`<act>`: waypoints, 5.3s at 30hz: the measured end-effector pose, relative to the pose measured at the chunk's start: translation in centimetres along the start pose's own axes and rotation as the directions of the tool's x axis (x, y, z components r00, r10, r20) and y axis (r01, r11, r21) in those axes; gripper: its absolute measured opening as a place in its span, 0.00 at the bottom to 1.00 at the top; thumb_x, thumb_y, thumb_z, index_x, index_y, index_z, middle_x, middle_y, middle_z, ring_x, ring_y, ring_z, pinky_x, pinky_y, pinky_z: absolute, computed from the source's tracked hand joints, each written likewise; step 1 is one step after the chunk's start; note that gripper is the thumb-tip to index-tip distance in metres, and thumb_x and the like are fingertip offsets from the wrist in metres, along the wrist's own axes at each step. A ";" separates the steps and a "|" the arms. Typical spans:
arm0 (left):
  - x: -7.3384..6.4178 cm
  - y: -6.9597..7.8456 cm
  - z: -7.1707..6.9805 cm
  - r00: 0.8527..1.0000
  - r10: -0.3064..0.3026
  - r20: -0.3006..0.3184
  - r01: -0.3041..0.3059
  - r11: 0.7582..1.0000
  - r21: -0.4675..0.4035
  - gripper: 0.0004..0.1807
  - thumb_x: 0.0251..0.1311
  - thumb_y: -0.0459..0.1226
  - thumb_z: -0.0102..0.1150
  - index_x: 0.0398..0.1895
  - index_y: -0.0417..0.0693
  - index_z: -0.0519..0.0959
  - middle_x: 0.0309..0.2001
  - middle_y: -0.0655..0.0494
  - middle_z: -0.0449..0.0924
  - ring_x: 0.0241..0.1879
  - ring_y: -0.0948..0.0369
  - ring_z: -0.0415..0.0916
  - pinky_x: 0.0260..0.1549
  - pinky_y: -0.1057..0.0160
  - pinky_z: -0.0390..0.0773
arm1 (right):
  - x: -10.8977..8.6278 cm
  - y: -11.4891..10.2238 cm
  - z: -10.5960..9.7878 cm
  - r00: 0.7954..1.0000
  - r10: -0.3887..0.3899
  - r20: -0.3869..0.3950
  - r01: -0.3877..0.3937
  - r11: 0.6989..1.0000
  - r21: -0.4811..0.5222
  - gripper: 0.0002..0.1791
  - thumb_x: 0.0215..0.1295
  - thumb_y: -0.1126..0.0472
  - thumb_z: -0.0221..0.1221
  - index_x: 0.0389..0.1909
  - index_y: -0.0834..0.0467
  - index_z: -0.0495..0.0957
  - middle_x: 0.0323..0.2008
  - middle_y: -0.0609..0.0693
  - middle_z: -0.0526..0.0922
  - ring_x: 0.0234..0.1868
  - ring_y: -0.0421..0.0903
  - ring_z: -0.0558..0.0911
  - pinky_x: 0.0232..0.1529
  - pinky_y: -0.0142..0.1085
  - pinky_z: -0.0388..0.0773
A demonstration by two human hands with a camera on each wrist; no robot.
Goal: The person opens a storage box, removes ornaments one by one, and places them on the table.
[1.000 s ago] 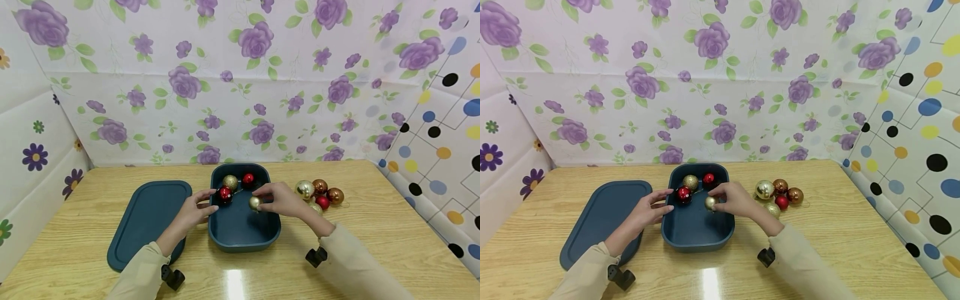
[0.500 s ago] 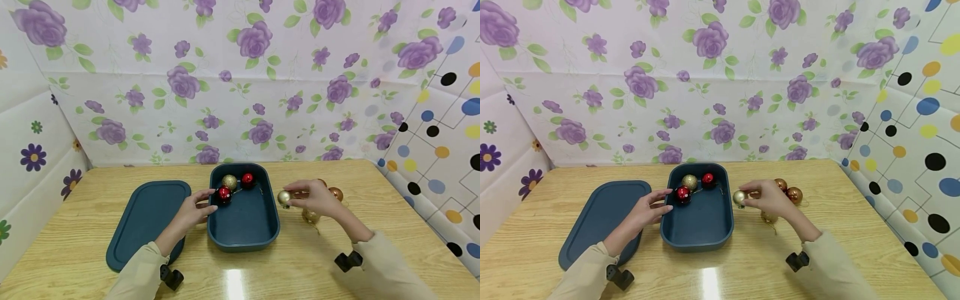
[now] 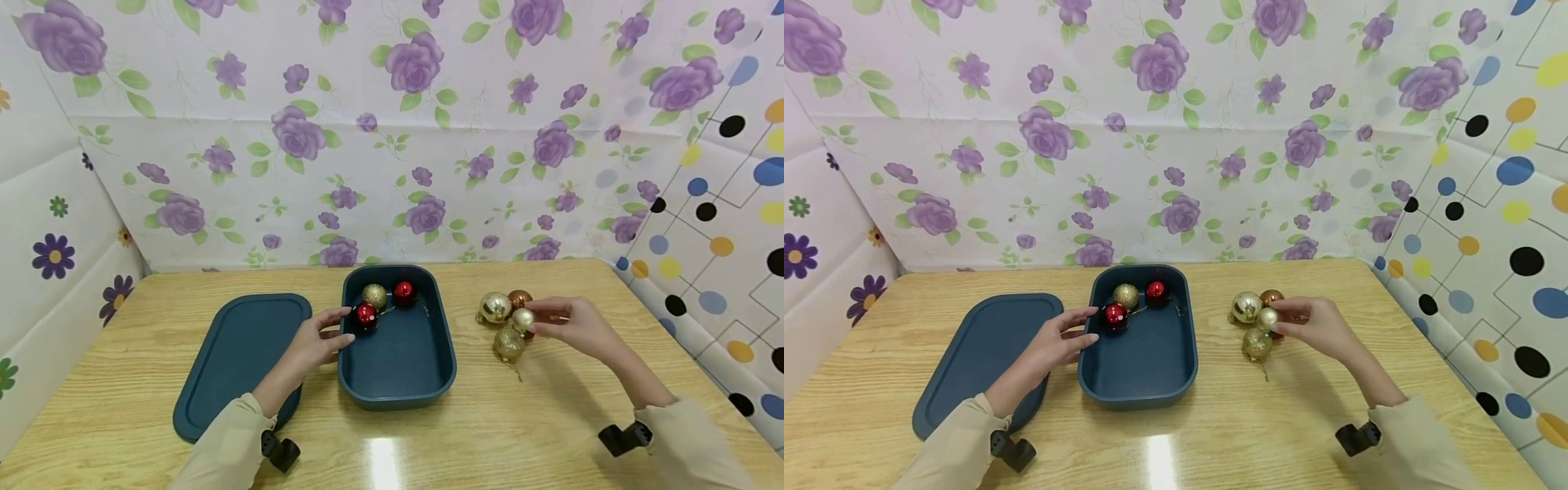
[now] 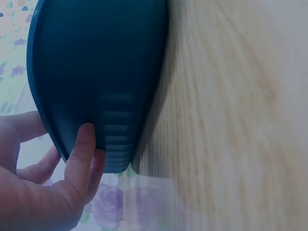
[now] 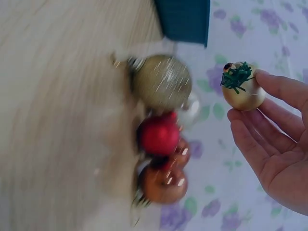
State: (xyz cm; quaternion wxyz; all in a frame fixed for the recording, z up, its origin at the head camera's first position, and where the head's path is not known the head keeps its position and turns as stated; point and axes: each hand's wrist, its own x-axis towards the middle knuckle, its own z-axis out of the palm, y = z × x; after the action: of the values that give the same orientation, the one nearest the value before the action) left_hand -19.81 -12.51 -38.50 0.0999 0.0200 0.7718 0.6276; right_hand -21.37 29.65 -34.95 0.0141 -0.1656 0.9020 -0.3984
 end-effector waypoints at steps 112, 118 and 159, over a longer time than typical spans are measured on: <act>0.2 -0.4 0.0 1.000 -0.011 -0.004 0.011 1.000 -0.022 0.27 0.60 0.32 0.56 0.64 0.49 0.65 0.63 0.40 0.60 0.57 0.44 0.65 0.41 0.55 0.78 | 12.9 -9.3 17.2 0.870 -0.368 0.328 0.416 0.905 -0.088 0.29 0.57 0.54 0.62 0.56 0.64 0.71 0.42 0.56 0.81 0.37 0.44 0.80 0.38 0.31 0.77; 0.4 -0.4 0.0 1.000 -0.002 0.004 0.002 1.000 -0.029 0.27 0.60 0.31 0.55 0.63 0.48 0.66 0.62 0.39 0.61 0.56 0.45 0.66 0.40 0.55 0.78 | 13.0 -9.8 17.4 0.870 -0.325 0.371 0.377 0.923 -0.077 0.31 0.57 0.55 0.62 0.60 0.65 0.67 0.43 0.56 0.79 0.30 0.40 0.77 0.34 0.30 0.76; 0.2 -0.3 -0.2 1.000 -0.009 -0.005 0.009 1.000 -0.023 0.28 0.59 0.32 0.57 0.64 0.47 0.65 0.63 0.39 0.60 0.57 0.44 0.65 0.41 0.55 0.78 | 9.1 -8.9 13.0 0.893 -0.358 0.272 0.336 0.934 0.123 0.21 0.55 0.62 0.64 0.49 0.61 0.71 0.43 0.56 0.78 0.39 0.46 0.81 0.38 0.32 0.79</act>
State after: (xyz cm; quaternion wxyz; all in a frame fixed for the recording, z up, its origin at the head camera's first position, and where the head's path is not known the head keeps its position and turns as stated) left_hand -20.00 -12.69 -38.78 0.1010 0.0137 0.7649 0.6361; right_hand -25.32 11.92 -36.40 0.0808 -0.3797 0.8308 -0.3987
